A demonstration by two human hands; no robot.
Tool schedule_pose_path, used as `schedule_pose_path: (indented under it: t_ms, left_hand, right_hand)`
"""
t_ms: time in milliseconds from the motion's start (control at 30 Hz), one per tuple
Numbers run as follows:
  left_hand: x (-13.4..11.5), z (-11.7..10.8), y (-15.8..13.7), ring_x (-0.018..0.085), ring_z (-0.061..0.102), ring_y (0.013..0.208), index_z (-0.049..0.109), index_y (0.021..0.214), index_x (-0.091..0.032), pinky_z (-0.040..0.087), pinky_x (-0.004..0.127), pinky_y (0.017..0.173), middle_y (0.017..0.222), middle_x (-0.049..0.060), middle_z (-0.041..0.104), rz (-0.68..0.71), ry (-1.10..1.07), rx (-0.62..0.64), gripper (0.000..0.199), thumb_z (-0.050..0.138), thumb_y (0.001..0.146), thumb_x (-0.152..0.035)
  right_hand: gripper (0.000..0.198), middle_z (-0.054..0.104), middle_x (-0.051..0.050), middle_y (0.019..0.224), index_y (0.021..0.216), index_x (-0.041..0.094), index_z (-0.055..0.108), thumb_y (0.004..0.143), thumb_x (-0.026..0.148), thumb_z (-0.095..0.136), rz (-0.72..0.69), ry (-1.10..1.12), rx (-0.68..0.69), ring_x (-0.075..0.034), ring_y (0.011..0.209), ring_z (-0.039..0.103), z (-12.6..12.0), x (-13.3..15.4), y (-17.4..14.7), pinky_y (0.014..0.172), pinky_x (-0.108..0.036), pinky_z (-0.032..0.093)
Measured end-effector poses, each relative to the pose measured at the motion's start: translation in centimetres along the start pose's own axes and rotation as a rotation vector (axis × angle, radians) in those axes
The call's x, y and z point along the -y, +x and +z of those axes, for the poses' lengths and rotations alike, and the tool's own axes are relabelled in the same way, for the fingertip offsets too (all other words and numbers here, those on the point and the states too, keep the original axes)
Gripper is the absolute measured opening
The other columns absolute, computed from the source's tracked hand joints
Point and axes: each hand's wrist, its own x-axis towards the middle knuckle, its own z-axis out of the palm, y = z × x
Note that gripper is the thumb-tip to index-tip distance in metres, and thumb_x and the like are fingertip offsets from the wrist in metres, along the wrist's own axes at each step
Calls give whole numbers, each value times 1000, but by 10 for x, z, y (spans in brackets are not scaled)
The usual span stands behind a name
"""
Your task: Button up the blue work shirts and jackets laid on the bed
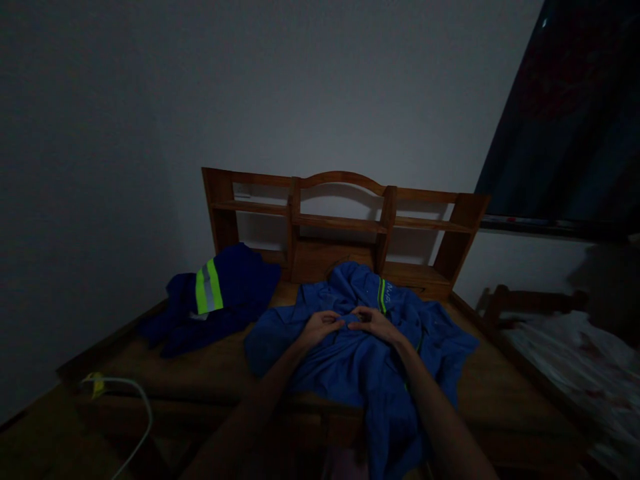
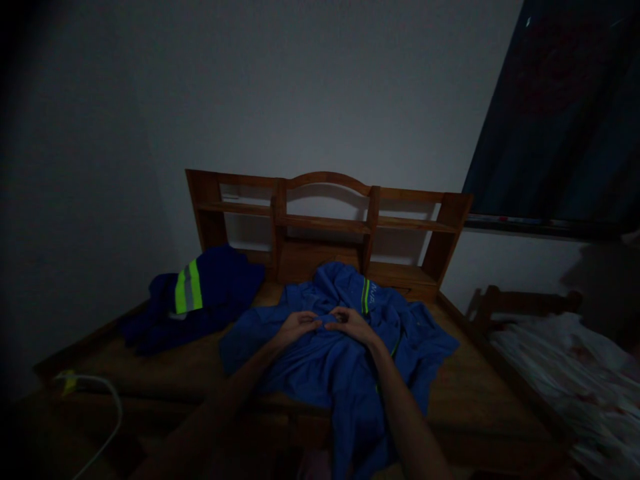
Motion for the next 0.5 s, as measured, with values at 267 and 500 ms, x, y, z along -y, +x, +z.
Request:
schedule_pose_path:
  t_ms: [267, 500]
  left_hand:
    - [-11, 1, -5, 20, 65, 76, 67, 80, -13, 49, 33, 76, 77, 6, 71, -21, 19, 2, 47, 81, 49, -45]
    - [-9, 0, -6, 19, 64, 80, 67, 85, -13, 49, 31, 78, 84, 6, 70, 17, 39, 81, 44, 77, 57, -45]
  right_hand:
    - [43, 63, -1, 84, 88, 16, 64, 60, 47, 74, 13, 48, -59, -17, 82, 59, 2, -7, 0, 77, -30, 46]
    - [37, 64, -1, 88, 87, 16, 65, 63, 43, 73, -19, 80, -43, -17, 86, 60, 4, -10, 1, 82, -30, 46]
